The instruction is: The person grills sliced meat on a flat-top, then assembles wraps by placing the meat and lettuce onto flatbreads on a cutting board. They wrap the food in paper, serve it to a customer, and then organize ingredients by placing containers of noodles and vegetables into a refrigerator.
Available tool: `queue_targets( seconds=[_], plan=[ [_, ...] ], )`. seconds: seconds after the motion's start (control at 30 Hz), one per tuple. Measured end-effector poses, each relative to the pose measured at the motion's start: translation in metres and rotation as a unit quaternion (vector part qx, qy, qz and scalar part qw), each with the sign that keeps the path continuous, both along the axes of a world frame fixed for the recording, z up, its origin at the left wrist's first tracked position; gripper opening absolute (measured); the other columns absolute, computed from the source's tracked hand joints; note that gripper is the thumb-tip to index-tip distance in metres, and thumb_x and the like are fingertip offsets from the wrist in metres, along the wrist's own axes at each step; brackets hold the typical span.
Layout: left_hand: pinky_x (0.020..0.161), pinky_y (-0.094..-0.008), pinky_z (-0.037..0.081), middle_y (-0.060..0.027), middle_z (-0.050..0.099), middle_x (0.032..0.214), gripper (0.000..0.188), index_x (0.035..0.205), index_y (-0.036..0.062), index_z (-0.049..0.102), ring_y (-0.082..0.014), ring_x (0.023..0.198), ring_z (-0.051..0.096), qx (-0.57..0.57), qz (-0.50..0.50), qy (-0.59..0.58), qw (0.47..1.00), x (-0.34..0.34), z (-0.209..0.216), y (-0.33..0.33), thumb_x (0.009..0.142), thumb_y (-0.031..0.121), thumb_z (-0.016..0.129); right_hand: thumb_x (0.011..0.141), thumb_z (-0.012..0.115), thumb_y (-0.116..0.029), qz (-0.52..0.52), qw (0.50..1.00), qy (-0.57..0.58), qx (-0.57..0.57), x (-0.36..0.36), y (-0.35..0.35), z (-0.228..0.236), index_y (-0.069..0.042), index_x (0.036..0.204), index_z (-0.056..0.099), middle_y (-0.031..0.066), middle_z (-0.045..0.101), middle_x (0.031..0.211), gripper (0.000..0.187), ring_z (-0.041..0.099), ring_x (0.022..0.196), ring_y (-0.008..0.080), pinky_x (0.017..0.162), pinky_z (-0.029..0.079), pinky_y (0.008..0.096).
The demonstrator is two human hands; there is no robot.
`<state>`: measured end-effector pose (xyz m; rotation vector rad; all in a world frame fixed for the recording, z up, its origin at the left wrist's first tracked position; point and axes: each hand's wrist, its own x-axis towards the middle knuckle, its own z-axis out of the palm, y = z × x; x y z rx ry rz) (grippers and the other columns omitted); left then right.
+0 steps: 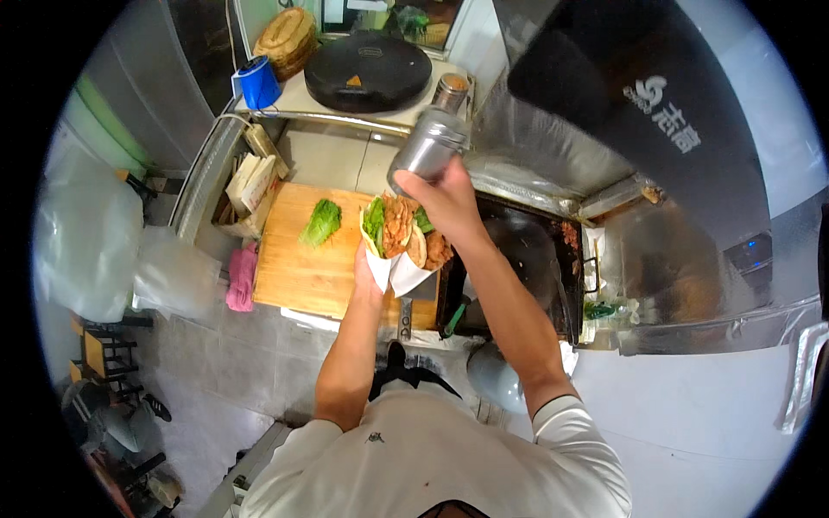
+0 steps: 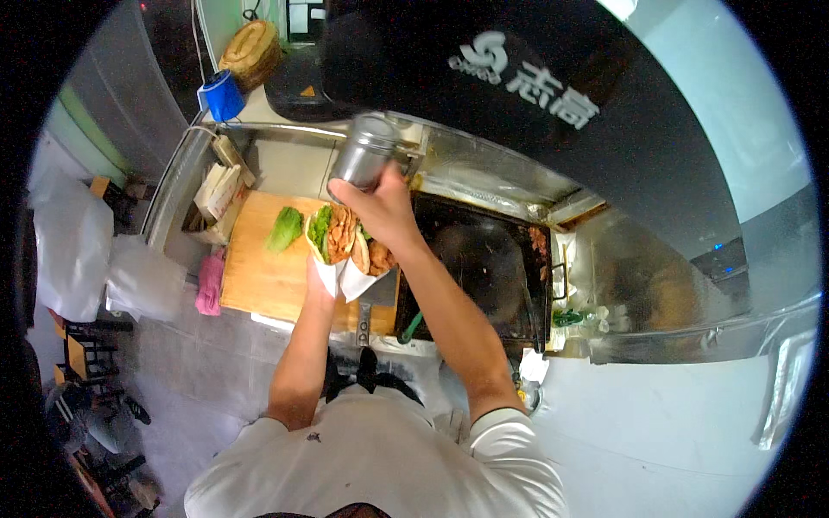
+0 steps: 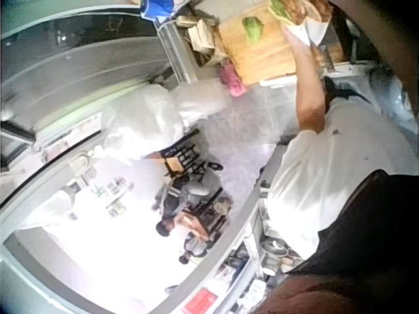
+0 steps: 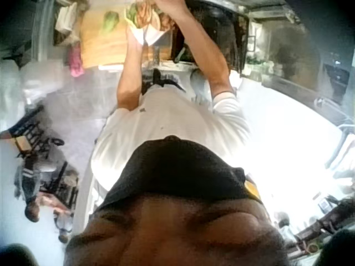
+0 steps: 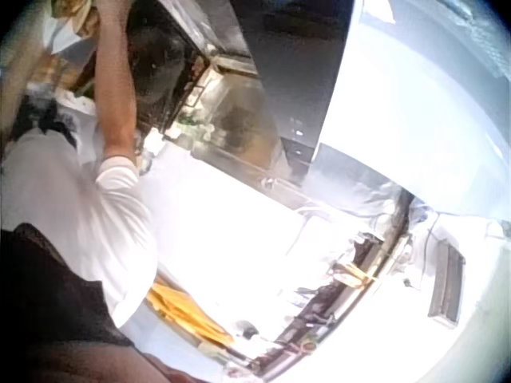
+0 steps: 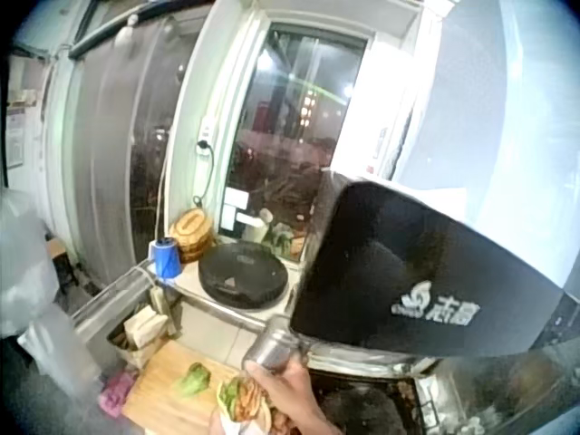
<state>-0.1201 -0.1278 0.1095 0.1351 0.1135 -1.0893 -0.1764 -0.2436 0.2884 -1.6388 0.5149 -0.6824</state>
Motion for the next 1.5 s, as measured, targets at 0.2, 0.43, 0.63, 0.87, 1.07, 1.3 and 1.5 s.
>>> queue_targets(
  seconds=[0.2,0.43,0.63,0.87,1.07,1.3,1.5],
  plan=[
    [0.116,-0.0486,0.037,-0.0130,0.051,0.148,0.053,0.149,0.0089,0.044,-0.0318,0.133,0.050,-0.028,0.044,-0.007,0.999,-0.010,0.008,-0.008,0.106,0.039,0.036,0.085,0.079,-0.021,-0.085,0.983,-0.152,0.057,-0.042,0.000,0.012,-0.001,0.122,0.055,0.0104,0.067,0.111,0.048,0.065,0.099,0.0171,0.088,0.053,0.0322],
    [0.112,-0.0528,0.040,-0.0146,0.046,0.148,0.055,0.151,0.0107,0.038,-0.0343,0.134,0.047,-0.037,0.042,-0.020,0.998,-0.014,-0.003,-0.015,0.108,0.043,0.030,0.080,0.084,-0.025,-0.070,0.990,-0.119,0.032,-0.069,0.007,-0.024,-0.002,0.128,0.050,0.0107,0.065,0.116,0.063,0.064,0.102,0.0188,0.090,0.052,0.0345],
    [0.116,-0.0561,0.035,-0.0180,0.045,0.150,0.057,0.151,0.0090,0.037,-0.0378,0.136,0.046,-0.057,0.028,0.031,0.997,-0.008,0.004,-0.010,0.107,0.044,0.030,0.085,0.080,-0.033,-0.073,0.995,0.006,0.073,-0.059,-0.023,-0.032,-0.002,0.127,0.055,0.0127,0.067,0.115,0.058,0.064,0.106,0.0206,0.091,0.051,0.0369],
    [0.094,-0.0545,0.053,-0.0185,0.064,0.117,0.049,0.129,0.0079,0.055,-0.0370,0.104,0.065,0.172,0.069,0.143,0.972,-0.015,-0.066,0.056,0.100,0.047,0.050,0.082,0.075,-0.043,-0.027,0.897,0.274,-0.345,0.034,-0.079,-0.089,0.006,0.133,0.048,0.0278,0.062,0.123,0.075,0.063,0.113,0.0401,0.097,0.049,0.0462],
    [0.105,-0.0439,0.050,-0.0166,0.062,0.132,0.052,0.139,0.0058,0.054,-0.0310,0.116,0.064,0.084,0.057,0.104,0.989,-0.007,0.003,0.091,0.103,0.043,0.049,0.085,0.074,-0.038,0.036,0.752,0.410,-0.515,0.105,-0.119,-0.139,-0.002,0.143,0.044,0.0327,0.055,0.130,0.074,0.058,0.115,0.0461,0.092,0.052,0.0514],
    [0.104,-0.0388,0.050,-0.0111,0.064,0.134,0.048,0.138,0.0045,0.056,-0.0239,0.117,0.065,-0.052,0.144,-0.032,0.988,-0.003,-0.007,0.100,0.104,0.039,0.048,0.084,0.074,-0.036,0.091,0.681,0.507,-0.520,0.115,-0.152,-0.182,-0.007,0.148,0.044,0.0285,0.052,0.139,0.077,0.055,0.122,0.0454,0.102,0.047,0.0489],
    [0.103,-0.0369,0.050,-0.0099,0.066,0.131,0.047,0.136,0.0051,0.057,-0.0231,0.114,0.066,0.002,0.176,-0.048,0.983,0.002,0.036,0.095,0.104,0.039,0.049,0.088,0.074,-0.041,0.037,0.805,0.369,-0.463,0.073,-0.130,-0.142,-0.006,0.152,0.035,0.0256,0.043,0.150,0.083,0.046,0.135,0.0390,0.112,0.039,0.0467]
  ],
)
